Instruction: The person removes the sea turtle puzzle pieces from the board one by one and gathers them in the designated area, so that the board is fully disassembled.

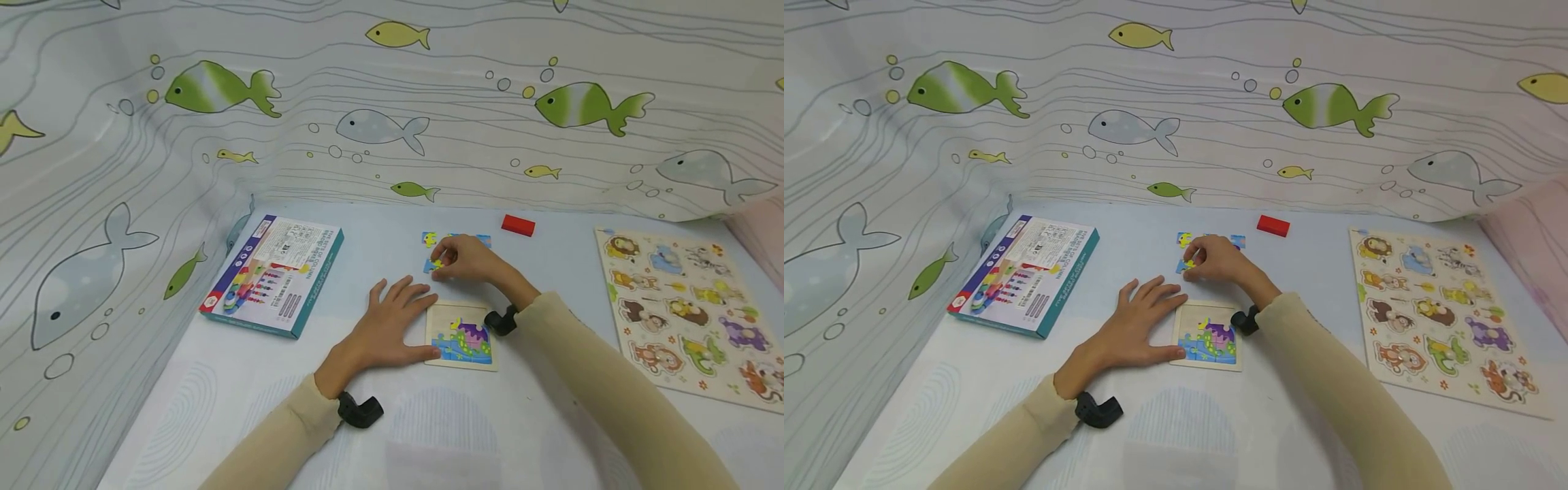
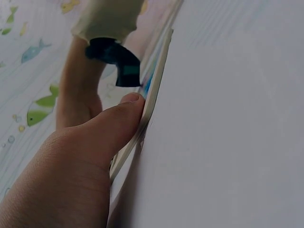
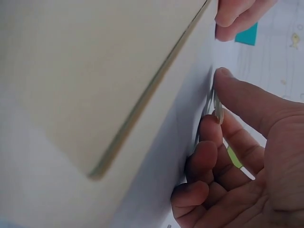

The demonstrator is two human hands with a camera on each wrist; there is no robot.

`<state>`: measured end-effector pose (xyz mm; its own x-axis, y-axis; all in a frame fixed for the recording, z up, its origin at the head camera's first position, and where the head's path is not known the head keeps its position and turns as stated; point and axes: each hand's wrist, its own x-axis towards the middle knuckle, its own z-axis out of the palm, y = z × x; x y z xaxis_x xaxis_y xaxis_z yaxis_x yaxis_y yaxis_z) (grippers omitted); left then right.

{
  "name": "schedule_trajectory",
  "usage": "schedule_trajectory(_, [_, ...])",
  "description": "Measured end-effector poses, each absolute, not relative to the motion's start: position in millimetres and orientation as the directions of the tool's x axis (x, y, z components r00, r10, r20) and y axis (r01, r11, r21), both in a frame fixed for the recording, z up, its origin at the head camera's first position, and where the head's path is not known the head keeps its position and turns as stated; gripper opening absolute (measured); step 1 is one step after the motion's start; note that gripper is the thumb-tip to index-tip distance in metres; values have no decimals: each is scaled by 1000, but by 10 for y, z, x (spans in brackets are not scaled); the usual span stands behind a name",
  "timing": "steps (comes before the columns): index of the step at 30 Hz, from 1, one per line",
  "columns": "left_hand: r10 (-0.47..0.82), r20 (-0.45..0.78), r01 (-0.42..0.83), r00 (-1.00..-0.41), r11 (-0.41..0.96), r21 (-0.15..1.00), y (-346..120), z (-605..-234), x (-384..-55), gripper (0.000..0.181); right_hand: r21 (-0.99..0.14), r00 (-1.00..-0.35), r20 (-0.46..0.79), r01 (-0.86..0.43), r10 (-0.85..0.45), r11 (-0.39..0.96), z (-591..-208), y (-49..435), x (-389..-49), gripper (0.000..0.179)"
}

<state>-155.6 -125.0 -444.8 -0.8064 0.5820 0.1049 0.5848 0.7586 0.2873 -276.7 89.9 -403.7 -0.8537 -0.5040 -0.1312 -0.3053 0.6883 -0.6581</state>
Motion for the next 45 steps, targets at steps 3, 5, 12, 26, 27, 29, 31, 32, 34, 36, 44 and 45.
schedule_trajectory(3, [582, 98, 583, -807, 760, 289, -1249, -4438, -1551, 90, -658, -857, -139, -295, -496, 693, -4040, 885, -2768, 33])
schedule_trajectory(5, [582, 96, 582, -808, 760, 290, -1248, -4433, -1549, 90, -655, -860, -144, -288, -489, 698, -4043, 873, -2770, 33])
schedule_trajectory(12, [580, 101, 582, -808, 760, 290, -1245, -4441, -1546, 89, -660, -881, -146, -252, -450, 708, -4046, 842, -2765, 35])
schedule_trajectory(26, [578, 104, 582, -809, 764, 279, -1246, -4451, -1545, 89, -669, -897, -134, -232, -421, 706, -4062, 844, -2774, 34])
schedule_trajectory(27, [579, 107, 583, -808, 763, 280, -1247, -4453, -1545, 89, -668, -898, -133, -232, -420, 707, -4058, 843, -2772, 34])
schedule_trajectory(29, [580, 111, 585, -807, 760, 283, -1247, -4454, -1544, 89, -665, -899, -131, -232, -417, 710, -4054, 839, -2772, 33])
schedule_trajectory(31, [580, 116, 586, -806, 759, 284, -1245, -4455, -1545, 89, -665, -901, -133, -227, -412, 712, -4048, 833, -2769, 33])
schedule_trajectory(32, [580, 116, 587, -806, 758, 284, -1244, -4455, -1546, 89, -664, -903, -135, -223, -408, 714, -4045, 829, -2769, 33])
schedule_trajectory(34, [580, 114, 586, -807, 760, 282, -1242, -4455, -1549, 89, -658, -906, -137, -218, -399, 721, -4045, 820, -2772, 33])
schedule_trajectory(36, [579, 112, 585, -807, 761, 280, -1240, -4457, -1552, 89, -654, -910, -138, -212, -390, 727, -4045, 811, -2774, 33])
schedule_trajectory(44, [580, 98, 581, -809, 764, 280, -1242, -4447, -1552, 89, -642, -915, -140, -208, -379, 738, -4048, 779, -2788, 32])
schedule_trajectory(45, [580, 97, 582, -809, 764, 279, -1243, -4445, -1552, 89, -641, -915, -140, -208, -378, 739, -4049, 777, -2791, 32])
